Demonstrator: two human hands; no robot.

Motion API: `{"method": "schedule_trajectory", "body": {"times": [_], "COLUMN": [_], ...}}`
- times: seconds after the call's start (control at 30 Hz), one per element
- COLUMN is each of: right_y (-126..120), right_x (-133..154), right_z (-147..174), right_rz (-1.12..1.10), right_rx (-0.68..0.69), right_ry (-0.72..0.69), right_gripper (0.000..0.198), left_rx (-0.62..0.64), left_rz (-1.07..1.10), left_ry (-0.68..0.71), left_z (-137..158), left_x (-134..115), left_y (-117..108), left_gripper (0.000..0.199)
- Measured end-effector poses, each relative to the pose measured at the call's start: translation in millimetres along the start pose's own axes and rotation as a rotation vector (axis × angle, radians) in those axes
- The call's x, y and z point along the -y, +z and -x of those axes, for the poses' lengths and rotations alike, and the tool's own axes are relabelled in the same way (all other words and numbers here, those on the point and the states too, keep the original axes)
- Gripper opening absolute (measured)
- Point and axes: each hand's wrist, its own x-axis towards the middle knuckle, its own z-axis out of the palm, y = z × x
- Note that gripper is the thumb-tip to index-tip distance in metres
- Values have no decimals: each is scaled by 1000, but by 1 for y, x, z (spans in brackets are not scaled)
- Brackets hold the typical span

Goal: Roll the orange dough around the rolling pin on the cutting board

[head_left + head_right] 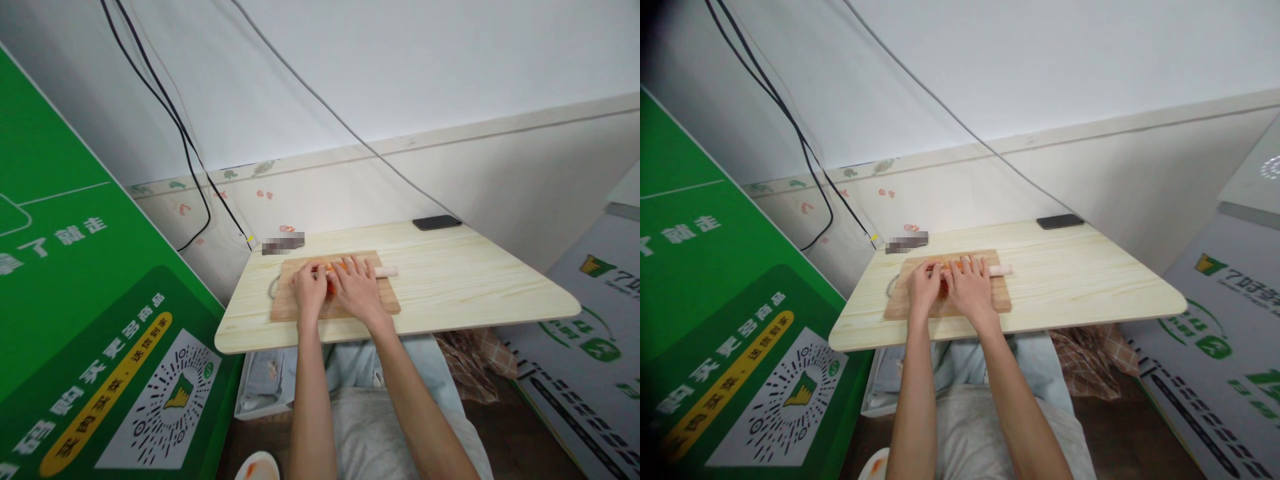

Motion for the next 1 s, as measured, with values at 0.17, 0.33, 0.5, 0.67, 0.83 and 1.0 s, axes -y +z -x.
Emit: {"method": "schedule_trajectory", "body": {"times": [0.17,0.33,0.5,0.67,0.83,1.0], "right_y": [-12,-14,-11,-10,-16,-15], "right_x": [-1,-2,-4,-5,-4,-2], "right_z": [12,8,-19,-25,1,9], "right_rz": [-30,-31,-1,6,-28,-13], "right_rx": [92,97,132,133,149,161], "right_ry": [-26,-34,-24,-16,-53,-42], "right_gripper": [53,52,50,49,49,54], "left_rx": [-25,-21,-13,-16,-17,-30], "left_rz": [32,44,39,40,53,69], "left_ry": [7,10,8,5,11,11], "left_z": [1,0,-2,-1,0,0], "left_x": [2,4,3,3,5,5], "left_y": [1,1,2,2,1,2], "left_gripper": [25,24,23,23,24,24]}}
